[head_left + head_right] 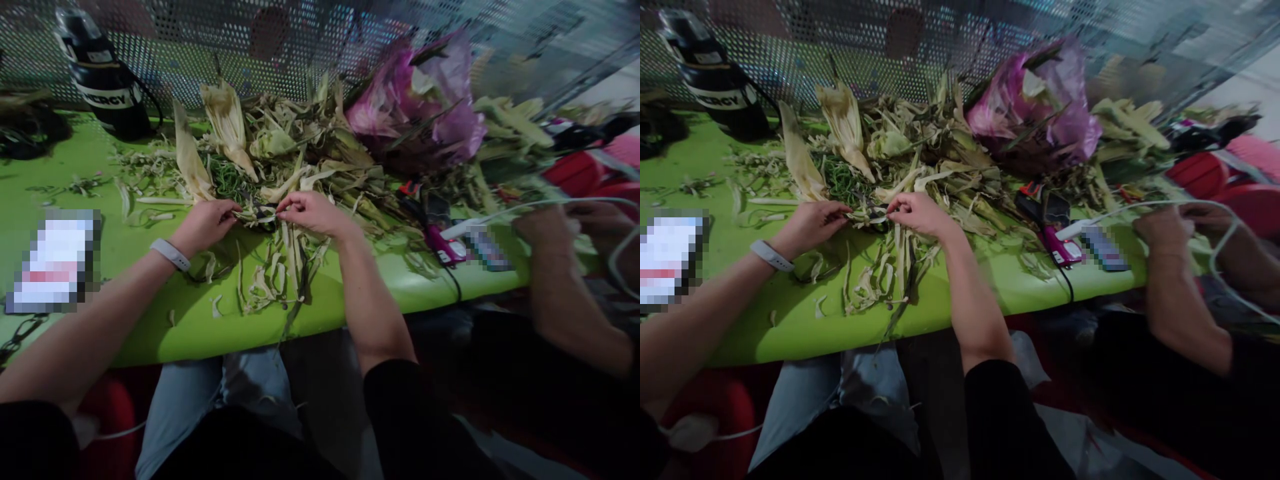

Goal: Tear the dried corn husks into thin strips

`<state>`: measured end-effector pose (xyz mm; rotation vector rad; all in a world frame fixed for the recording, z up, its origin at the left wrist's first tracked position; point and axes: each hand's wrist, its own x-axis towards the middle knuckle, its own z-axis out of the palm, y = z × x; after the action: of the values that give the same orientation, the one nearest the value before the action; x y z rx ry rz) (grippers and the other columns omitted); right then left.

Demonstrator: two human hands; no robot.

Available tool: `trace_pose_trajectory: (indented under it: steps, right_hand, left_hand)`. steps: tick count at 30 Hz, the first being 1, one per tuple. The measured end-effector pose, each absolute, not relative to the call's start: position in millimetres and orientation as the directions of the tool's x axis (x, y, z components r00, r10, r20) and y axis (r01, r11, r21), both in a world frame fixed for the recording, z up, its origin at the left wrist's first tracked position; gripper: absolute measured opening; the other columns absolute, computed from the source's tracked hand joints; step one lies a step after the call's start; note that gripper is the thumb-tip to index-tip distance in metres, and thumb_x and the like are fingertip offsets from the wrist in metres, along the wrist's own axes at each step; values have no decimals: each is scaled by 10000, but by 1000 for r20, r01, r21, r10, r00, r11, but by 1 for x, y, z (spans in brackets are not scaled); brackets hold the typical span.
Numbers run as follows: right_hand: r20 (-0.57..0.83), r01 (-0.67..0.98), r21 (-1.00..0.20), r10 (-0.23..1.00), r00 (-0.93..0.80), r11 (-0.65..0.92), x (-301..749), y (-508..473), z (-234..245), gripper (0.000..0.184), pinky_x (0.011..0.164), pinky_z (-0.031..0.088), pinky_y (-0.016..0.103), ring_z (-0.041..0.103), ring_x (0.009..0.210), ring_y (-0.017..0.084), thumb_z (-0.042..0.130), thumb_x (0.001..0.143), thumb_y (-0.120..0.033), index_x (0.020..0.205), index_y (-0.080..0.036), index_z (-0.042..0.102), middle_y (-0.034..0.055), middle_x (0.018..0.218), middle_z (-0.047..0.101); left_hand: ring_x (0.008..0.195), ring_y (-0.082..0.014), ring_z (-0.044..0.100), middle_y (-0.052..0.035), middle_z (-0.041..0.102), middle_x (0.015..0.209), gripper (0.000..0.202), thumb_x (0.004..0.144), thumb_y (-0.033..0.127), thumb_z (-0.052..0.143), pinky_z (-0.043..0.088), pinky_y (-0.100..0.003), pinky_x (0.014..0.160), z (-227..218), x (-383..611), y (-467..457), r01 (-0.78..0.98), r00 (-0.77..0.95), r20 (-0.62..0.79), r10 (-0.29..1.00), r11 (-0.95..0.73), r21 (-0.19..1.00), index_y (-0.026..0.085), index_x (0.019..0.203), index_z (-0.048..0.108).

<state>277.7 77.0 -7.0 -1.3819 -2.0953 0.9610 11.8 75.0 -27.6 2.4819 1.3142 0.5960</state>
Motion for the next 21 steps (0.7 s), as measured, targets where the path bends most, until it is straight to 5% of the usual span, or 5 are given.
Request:
trace_pose_trajectory:
  steps: [5, 11, 13, 16, 21]
  right_hand:
    - [-100, 690, -697, 927, -361, 194, 301, 80, 0, 235, 550, 225, 270, 346, 506, 80, 687, 806, -368, 780, -134, 695, -57, 530, 452]
    - [43, 616, -775, 985, -167, 139, 317, 88, -5, 168, 541, 266, 250, 388, 499, 75, 668, 827, -222, 689, -155, 600, -58, 537, 479]
    - [52, 459, -884, 995, -87, 86, 308, 92, -10, 191, 537, 320, 243, 442, 494, 85, 644, 859, -209, 692, -173, 560, -52, 547, 505]
    - [17, -2, -1000, 1000, 6, 17, 282, 95, -20, 175, 625, 477, 266, 618, 651, 130, 602, 920, -274, 773, -192, 553, -1, 719, 635]
    - [-56, -422, -902, 994, -96, -92, 251, 91, -28, 255, 759, 578, 307, 592, 626, 106, 624, 926, -345, 750, -209, 498, -49, 643, 546]
  left_hand:
    - [907, -261, 673, -149, 729, 1014, 362, 910, 207, 443, 529, -383, 855, -26, 12, 74, 716, 565, 259, 784, -621, 318, 92, 1087, 737]
    - [880, -261, 661, -180, 676, 1001, 362, 893, 120, 402, 540, -392, 827, -24, 16, 69, 722, 630, 173, 758, -652, 231, 54, 1055, 719]
    - [899, -260, 659, -173, 674, 1018, 352, 896, 124, 402, 540, -393, 851, -23, 17, 69, 711, 636, 169, 753, -657, 251, 59, 1060, 708]
    - [941, -255, 653, -150, 673, 1051, 336, 918, 156, 398, 534, -383, 886, -22, 17, 70, 701, 637, 177, 750, -659, 271, 85, 1069, 689]
    - [879, -224, 648, -131, 657, 1045, 368, 894, 88, 372, 525, -338, 818, -21, 19, 67, 700, 677, 101, 729, -681, 218, 112, 1102, 674]
